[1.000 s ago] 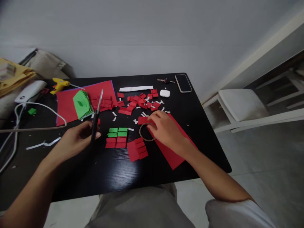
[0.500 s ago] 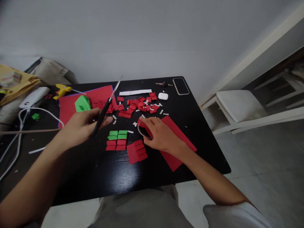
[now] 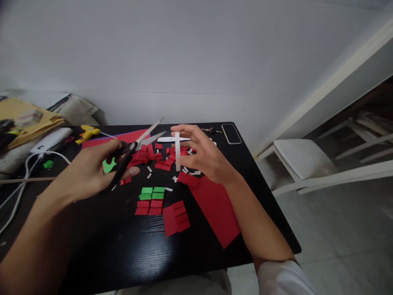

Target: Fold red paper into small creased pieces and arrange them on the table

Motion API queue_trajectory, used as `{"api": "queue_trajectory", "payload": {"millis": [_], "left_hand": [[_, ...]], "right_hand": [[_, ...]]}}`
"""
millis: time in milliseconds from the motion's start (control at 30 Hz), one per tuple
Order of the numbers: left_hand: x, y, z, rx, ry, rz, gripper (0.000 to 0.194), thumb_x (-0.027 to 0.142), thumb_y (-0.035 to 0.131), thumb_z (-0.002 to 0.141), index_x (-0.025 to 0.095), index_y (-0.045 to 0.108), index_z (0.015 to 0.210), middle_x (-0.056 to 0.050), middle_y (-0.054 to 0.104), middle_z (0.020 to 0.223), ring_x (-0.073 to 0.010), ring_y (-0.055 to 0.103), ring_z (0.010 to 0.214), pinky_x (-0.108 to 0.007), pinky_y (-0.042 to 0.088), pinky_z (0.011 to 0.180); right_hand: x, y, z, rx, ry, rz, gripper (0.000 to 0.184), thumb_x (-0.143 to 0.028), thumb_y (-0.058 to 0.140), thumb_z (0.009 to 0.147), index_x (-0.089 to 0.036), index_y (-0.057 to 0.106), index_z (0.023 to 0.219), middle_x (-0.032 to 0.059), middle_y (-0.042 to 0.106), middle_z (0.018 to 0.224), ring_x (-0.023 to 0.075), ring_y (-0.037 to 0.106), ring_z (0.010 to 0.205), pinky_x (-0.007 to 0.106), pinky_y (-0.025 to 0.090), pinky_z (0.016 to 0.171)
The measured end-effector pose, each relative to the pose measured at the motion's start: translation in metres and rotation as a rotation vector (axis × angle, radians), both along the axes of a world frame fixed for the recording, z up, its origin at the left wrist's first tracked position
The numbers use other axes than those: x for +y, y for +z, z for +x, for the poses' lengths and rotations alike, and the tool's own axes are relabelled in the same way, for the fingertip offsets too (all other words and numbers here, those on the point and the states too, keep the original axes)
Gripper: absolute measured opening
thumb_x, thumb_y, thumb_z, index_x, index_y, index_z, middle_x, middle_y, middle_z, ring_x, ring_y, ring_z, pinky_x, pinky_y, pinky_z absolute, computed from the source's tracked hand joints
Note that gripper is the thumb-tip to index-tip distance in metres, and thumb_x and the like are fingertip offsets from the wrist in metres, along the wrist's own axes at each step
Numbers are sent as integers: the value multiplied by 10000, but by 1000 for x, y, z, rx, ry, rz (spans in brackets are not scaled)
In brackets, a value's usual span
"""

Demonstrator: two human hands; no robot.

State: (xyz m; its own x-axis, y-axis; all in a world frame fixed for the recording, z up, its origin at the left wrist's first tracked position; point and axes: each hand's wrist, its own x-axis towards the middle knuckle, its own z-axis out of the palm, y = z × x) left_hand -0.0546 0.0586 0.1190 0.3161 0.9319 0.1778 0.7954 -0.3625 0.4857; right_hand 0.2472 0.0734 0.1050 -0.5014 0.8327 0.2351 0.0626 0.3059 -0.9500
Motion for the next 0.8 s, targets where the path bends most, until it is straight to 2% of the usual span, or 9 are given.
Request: {"api": "queue_trajectory", "payload": {"millis": [67, 133, 300, 433, 500, 633, 800], "left_hand": [[-1, 2, -3, 7, 11, -19, 413, 613, 698, 815, 244, 513, 793, 14, 578, 717, -171, 516, 633, -319, 392, 580], [-2, 4, -3, 15, 31, -25, 435, 651, 680, 813, 240, 539, 781, 10, 585, 701, -170, 515, 619, -324, 391, 574], [-4, 9, -3, 113, 49, 25, 467, 683, 589, 835, 226, 602, 737, -1, 580, 641, -160, 469, 561, -327, 350, 567], [-3, 9, -8, 206, 19, 41, 434, 592, 531, 877, 191, 695, 886, -48, 664, 734, -196, 555, 628, -328, 379, 636], [-2, 9, -10, 259, 20, 33, 433, 555, 515, 875, 178, 711, 963, -63, 680, 762, -210, 574, 643, -330, 394, 660], [-2, 7, -12, 346, 25, 14, 418, 514, 480, 860, 171, 695, 962, -86, 694, 809, -233, 601, 666, -340, 412, 677], [1, 0, -12, 425, 20, -24, 462, 559, 437, 896, 190, 681, 1026, -105, 744, 932, -276, 673, 783, -359, 429, 697]], "right_hand": [[0, -2, -4, -5, 36, 5, 706, -473, 806, 845, -377, 442, 1443, 80, 467, 1607, 320, 582, 1366, 436, 668, 928], [-3, -6, -8, -34, 15, 18, 747, -457, 850, 828, -377, 429, 1440, 85, 457, 1613, 308, 601, 1341, 417, 670, 922], [-7, -10, -9, -136, -99, 98, 666, -403, 831, 879, -339, 489, 1447, 81, 557, 1521, 291, 620, 1346, 406, 645, 993], [-5, -11, -3, -148, -117, 130, 625, -435, 842, 865, -332, 538, 1402, 67, 635, 1419, 295, 592, 1399, 495, 562, 1152], [-2, -12, 0, -123, -121, 144, 639, -453, 862, 843, -333, 537, 1380, 64, 641, 1410, 292, 590, 1407, 499, 538, 1183], [0, -14, 3, -105, -138, 133, 672, -474, 895, 807, -329, 538, 1358, 61, 642, 1407, 284, 633, 1353, 473, 556, 1167], [1, -14, 3, -95, -125, 117, 604, -440, 895, 816, -325, 578, 1318, 49, 631, 1387, 291, 637, 1331, 485, 587, 1123]]}}
